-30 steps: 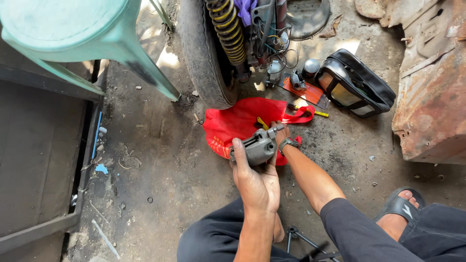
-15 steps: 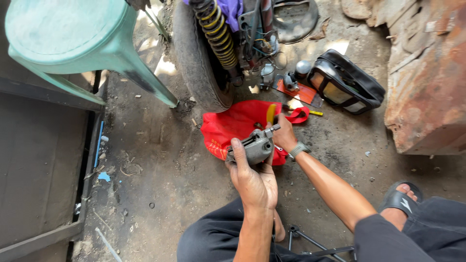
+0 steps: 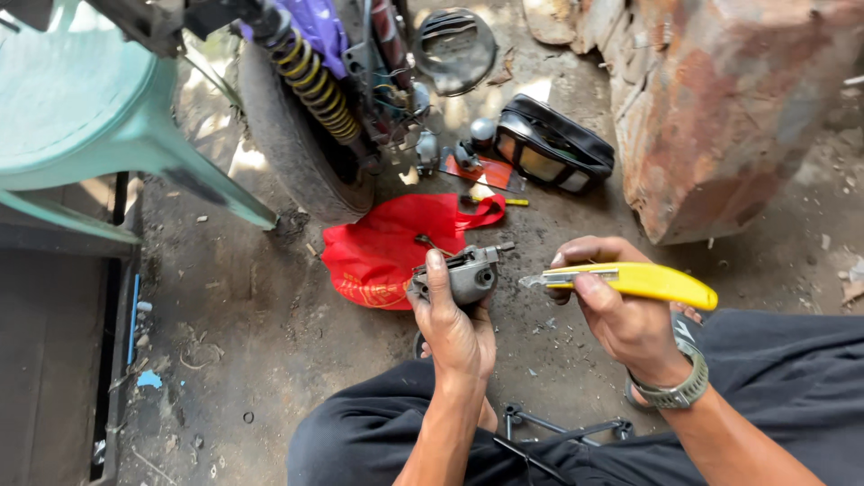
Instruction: The person cleans a motorcycle part using a brush and a yellow utility knife.
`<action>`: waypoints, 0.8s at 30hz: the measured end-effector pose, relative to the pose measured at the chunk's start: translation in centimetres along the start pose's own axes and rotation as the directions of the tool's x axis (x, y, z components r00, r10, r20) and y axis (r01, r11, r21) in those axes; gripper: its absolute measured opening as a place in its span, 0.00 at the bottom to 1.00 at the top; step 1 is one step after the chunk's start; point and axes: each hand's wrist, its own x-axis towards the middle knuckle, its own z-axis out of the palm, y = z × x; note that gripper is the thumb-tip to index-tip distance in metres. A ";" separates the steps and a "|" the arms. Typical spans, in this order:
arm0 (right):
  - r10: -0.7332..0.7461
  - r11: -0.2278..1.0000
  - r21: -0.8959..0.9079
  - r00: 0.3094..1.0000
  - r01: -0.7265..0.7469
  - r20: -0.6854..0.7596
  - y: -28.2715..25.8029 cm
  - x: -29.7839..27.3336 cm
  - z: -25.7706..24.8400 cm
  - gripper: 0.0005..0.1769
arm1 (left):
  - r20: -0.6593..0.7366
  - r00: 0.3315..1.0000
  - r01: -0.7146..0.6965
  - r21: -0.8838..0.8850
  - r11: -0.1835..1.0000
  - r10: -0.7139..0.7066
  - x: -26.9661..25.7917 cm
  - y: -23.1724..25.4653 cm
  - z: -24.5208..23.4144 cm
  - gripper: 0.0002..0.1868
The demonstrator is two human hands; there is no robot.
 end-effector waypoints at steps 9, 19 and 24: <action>-0.174 0.945 -0.268 0.982 0.187 0.070 -2.2 -5.0 -3.6 0.13 | 0.057 0.997 0.046 0.236 0.971 -0.061 -2.9 -3.2 -1.4 0.29; -0.191 0.804 -0.532 0.963 0.265 0.191 -3.3 -7.7 -2.8 0.11 | 0.091 0.987 0.092 0.374 0.923 -0.135 -2.7 -4.7 -4.2 0.23; -0.243 0.766 -0.552 0.944 0.329 0.224 -2.9 -8.1 -3.0 0.11 | 0.090 0.989 0.074 0.410 0.909 -0.121 -3.7 -4.8 -4.3 0.19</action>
